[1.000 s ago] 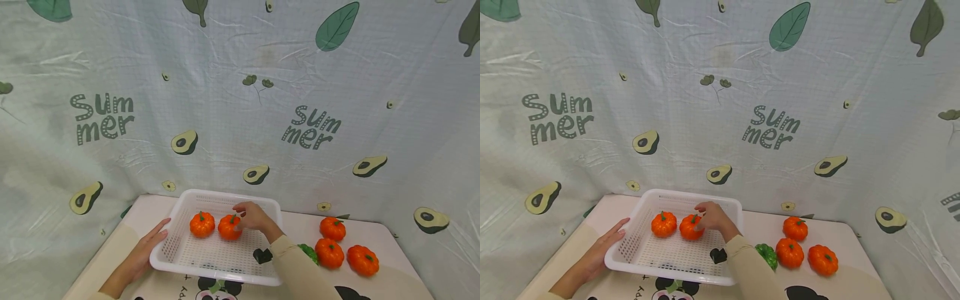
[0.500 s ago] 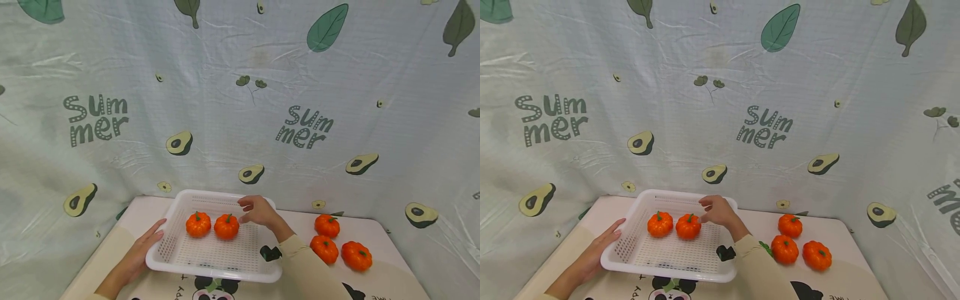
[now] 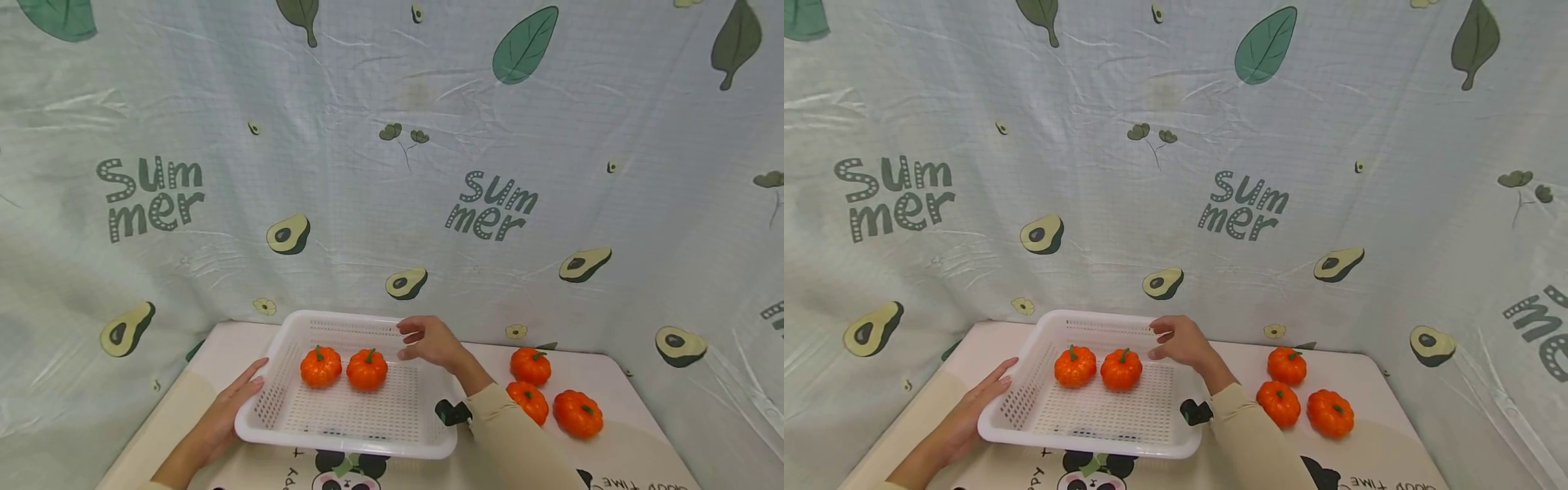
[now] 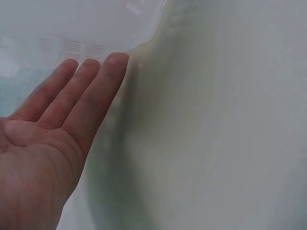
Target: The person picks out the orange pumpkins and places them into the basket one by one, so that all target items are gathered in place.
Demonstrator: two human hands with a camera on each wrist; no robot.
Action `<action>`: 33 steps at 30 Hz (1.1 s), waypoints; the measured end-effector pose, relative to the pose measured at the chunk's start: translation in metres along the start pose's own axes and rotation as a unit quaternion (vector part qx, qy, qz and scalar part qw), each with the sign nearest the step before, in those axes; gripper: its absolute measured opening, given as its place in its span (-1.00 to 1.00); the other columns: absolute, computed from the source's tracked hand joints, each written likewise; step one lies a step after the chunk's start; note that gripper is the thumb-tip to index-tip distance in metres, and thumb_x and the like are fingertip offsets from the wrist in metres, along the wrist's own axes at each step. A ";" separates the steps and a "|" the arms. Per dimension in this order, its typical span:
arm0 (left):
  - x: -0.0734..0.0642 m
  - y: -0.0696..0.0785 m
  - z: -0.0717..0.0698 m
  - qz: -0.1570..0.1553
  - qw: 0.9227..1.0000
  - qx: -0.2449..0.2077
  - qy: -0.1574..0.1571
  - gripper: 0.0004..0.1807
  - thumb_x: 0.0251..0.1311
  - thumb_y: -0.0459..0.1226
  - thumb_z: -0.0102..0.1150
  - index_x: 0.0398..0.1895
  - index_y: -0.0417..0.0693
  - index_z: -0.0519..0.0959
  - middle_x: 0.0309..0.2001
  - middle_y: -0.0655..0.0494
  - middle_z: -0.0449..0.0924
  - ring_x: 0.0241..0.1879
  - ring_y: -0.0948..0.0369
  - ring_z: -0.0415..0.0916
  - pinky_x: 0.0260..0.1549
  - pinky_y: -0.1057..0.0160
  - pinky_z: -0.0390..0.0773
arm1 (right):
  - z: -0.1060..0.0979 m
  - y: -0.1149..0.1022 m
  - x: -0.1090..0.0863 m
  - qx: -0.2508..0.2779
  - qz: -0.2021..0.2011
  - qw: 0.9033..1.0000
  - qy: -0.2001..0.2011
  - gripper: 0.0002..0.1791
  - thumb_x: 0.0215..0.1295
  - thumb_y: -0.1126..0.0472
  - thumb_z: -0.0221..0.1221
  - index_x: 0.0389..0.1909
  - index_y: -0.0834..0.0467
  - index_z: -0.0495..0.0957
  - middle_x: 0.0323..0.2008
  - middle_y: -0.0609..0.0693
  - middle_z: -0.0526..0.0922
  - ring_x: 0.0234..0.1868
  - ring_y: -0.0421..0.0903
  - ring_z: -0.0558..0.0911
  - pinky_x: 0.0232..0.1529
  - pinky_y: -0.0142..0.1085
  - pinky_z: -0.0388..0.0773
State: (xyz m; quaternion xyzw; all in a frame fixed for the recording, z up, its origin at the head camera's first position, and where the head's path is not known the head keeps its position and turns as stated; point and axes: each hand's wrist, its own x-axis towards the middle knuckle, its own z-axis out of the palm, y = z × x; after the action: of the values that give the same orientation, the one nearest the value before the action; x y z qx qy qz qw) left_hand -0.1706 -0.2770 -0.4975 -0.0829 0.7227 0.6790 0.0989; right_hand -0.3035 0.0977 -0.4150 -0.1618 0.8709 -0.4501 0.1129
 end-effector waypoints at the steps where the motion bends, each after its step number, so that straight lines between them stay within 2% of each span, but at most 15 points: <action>1: 0.000 0.000 0.000 0.001 1.000 0.001 -0.001 -0.29 0.62 0.06 -0.16 0.70 0.21 -0.05 0.69 -0.19 -0.08 0.36 -0.04 0.33 0.07 0.04 0.62 | -0.002 0.001 -0.001 0.001 -0.004 1.000 0.001 -0.43 0.14 0.31 0.49 0.22 0.14 0.63 0.22 0.15 0.68 0.14 0.08 0.68 0.17 0.00 0.66; 17: 0.000 -0.001 -0.001 0.006 1.000 0.001 -0.004 -0.30 0.62 0.06 -0.16 0.70 0.20 -0.05 0.68 -0.21 -0.07 0.33 -0.04 0.36 0.06 0.01 0.63 | -0.026 0.012 -0.015 0.024 0.002 0.999 0.039 -0.46 0.13 0.35 0.48 0.19 0.16 0.66 0.18 0.16 0.71 0.07 0.02 0.72 0.13 -0.01 0.68; 24: 0.000 0.000 0.000 0.003 1.000 0.002 -0.002 -0.30 0.62 0.06 -0.17 0.70 0.20 -0.05 0.68 -0.20 -0.07 0.33 -0.03 0.36 0.06 0.05 0.62 | -0.039 0.026 -0.021 0.027 0.010 0.999 0.041 -0.47 0.16 0.34 0.46 0.19 0.14 0.65 0.18 0.16 0.70 0.08 0.03 0.71 0.17 0.02 0.66; 33: 0.000 0.001 0.001 0.000 1.000 0.002 -0.002 -0.29 0.63 0.07 -0.18 0.71 0.19 -0.08 0.69 -0.21 -0.09 0.31 -0.01 0.38 0.06 0.06 0.62 | -0.058 0.041 -0.031 0.051 0.002 0.998 0.037 -0.45 0.21 0.32 0.44 0.25 0.26 0.60 0.21 0.27 0.67 0.13 0.10 0.70 0.19 0.01 0.65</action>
State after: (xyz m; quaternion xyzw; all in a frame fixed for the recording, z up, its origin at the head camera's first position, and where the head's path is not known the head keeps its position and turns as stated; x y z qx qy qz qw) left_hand -0.1711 -0.2756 -0.4966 -0.0813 0.7236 0.6779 0.1008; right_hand -0.3021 0.1753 -0.4135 -0.1370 0.8510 -0.4990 0.0898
